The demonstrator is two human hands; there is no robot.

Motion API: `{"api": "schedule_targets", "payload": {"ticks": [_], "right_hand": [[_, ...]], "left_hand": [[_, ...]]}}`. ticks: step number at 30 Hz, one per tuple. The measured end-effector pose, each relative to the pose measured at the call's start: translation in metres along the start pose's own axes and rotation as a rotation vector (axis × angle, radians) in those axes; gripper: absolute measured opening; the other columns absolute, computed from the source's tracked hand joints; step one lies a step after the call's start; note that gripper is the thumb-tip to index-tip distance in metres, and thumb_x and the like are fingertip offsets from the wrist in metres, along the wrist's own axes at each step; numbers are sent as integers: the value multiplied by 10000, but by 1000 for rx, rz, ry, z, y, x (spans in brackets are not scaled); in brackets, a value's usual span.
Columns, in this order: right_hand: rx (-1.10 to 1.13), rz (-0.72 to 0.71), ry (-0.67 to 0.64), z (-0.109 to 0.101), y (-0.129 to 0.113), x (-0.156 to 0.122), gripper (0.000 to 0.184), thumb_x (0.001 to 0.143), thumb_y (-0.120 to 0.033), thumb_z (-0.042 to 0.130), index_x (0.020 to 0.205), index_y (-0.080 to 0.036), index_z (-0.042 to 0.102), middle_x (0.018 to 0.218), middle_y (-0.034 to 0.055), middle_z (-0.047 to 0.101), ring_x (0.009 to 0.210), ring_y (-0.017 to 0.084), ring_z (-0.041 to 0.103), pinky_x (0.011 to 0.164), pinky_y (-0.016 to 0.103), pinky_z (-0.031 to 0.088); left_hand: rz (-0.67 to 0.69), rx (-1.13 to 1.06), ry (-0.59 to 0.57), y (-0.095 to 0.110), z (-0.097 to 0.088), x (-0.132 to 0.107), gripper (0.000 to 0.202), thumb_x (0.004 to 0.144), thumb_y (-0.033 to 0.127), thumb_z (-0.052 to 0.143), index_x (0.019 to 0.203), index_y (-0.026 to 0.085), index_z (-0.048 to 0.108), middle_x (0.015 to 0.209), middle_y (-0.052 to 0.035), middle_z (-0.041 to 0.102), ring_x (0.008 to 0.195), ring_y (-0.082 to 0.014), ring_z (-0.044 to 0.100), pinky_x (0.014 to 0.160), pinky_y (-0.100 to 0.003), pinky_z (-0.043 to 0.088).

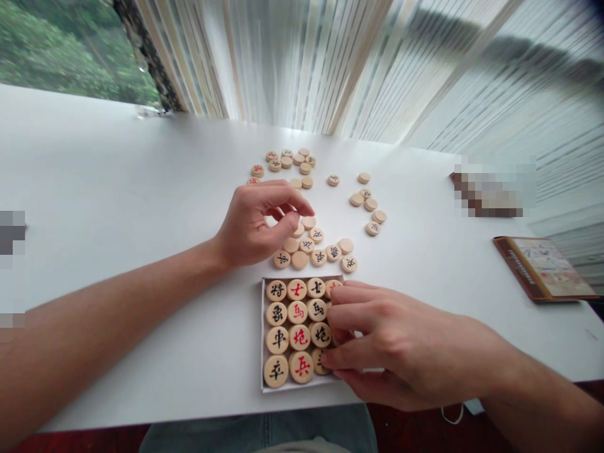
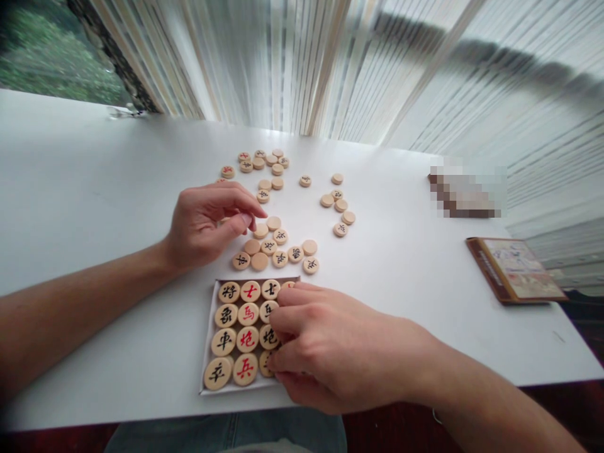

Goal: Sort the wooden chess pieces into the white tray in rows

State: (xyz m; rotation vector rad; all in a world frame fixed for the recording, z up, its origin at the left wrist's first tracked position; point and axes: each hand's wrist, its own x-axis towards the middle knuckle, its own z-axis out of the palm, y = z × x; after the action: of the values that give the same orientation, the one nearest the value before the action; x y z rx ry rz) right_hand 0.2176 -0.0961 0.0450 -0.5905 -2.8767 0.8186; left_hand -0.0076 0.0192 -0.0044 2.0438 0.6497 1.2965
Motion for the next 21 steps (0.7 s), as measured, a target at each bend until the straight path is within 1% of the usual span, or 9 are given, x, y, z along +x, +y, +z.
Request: {"api": "schedule_targets", "payload": {"ticks": [4,10,16,21], "right_hand": [[0,-13,11,0,1,0,154,974,-190,699,834,-183,763,796,46,593,814,212,482,768,348,390],[75,-27,93,-3,4,-1,161,979,-168,677,864,-168,789,775,45,578,792,204,491,787,345,419],[81,-25,66,-4,6,-1,166,982,-155,673,860,-167,785,766,41,578,790,200,487,777,337,417],[88,-23,76,-2,7,-1,136,969,-154,697,867,-168,785,766,39,587,791,197,495,777,333,416]], "left_hand": [[-18,0,-1,1,0,0,211,827,105,637,859,243,794,827,-38,750,700,-167,689,579,-302,561],[-12,11,-1,3,-1,0,216,825,97,627,854,225,798,820,-39,752,710,-155,684,596,-277,547],[37,21,9,1,0,1,224,828,78,625,860,216,798,816,-37,761,689,-148,690,580,-264,550],[65,35,9,2,0,1,222,837,60,616,865,188,796,817,-47,767,713,-146,687,588,-258,554]]}}
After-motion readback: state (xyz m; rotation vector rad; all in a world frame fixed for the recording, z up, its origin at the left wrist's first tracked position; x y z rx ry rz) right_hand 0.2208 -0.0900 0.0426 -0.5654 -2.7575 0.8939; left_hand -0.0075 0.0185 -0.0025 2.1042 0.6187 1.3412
